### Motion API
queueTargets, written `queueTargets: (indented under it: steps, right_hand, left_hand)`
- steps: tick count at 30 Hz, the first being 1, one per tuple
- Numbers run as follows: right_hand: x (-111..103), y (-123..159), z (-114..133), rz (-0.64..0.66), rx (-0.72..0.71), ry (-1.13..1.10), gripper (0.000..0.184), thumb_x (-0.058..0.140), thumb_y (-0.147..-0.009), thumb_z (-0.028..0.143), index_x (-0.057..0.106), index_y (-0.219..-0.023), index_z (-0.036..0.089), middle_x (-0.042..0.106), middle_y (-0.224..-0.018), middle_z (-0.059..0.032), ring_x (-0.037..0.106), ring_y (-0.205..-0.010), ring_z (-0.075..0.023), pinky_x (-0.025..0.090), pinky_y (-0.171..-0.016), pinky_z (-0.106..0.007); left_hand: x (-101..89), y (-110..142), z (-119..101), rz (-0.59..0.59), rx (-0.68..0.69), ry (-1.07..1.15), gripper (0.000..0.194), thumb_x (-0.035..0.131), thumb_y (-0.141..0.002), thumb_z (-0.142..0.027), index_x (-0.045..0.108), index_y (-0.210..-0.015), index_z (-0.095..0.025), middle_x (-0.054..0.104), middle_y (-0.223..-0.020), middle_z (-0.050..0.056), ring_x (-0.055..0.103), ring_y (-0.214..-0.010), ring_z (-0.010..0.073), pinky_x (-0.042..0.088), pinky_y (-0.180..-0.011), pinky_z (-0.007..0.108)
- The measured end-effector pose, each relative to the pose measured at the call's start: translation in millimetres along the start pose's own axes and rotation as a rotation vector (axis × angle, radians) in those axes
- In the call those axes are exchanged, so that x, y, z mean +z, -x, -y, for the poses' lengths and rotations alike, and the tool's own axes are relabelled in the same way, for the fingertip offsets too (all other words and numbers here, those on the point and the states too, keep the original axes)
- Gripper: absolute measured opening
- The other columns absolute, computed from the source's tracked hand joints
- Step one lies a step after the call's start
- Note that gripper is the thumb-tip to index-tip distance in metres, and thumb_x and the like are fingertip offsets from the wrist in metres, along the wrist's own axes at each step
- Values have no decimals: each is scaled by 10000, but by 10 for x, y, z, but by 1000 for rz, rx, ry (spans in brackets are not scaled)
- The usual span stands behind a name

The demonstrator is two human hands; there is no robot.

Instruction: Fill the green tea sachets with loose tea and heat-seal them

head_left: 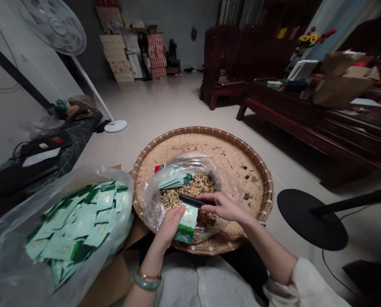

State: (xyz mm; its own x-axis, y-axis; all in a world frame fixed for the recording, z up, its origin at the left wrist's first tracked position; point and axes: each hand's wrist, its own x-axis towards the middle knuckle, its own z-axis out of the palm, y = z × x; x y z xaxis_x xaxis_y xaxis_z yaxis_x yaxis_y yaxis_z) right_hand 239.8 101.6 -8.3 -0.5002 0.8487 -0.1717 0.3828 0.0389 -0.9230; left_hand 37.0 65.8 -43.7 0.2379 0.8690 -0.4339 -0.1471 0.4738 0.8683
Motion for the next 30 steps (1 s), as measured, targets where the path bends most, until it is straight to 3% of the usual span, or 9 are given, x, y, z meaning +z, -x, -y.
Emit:
queueTargets:
  steps: [8,12,16,23,30]
  right_hand:
    - [-51,-2,-106,160,151,-409,468,721,-710,384,668,-1117,158,682,-809,-18,546,-624,-108,433,-592,-231]
    - [-123,34,-123,125,204,-527,540,758,-670,414,654,-1130,150,681,-851,-34,543,-625,-100,435,-596,-227]
    - [-128,39,-108,88,186,-468,546,766,-663,391,647,-1136,147,683,-880,-34,555,-683,-113,437,-635,-235]
    - [-10,-22,-49,29,84,-155,468,686,-738,395,662,-1125,133,694,-950,-55,573,-750,-161,451,-677,-285]
    - [-104,-30,-144,64,174,-324,506,670,-749,410,628,-1165,125,696,-871,-54,571,-639,-125,453,-597,-256]
  left_hand:
    - [13,28,-40,34,-25,47,504,674,-680,-576,688,-879,-113,729,-720,87,684,-659,229,494,-544,278]
    - [13,42,-83,22,-34,76,517,696,-652,-580,690,-863,-108,730,-735,93,680,-619,218,502,-557,286]
    - [2,36,-84,1,-23,26,540,687,-643,-607,686,-825,-99,721,-684,83,660,-558,199,498,-552,282]
    - [-2,30,-76,3,26,-51,539,640,-690,-618,688,-837,-101,720,-678,73,659,-578,201,500,-582,290]
    - [-71,-2,-62,-19,16,4,527,660,-682,-601,690,-848,-101,717,-671,74,661,-587,205,496,-570,284]
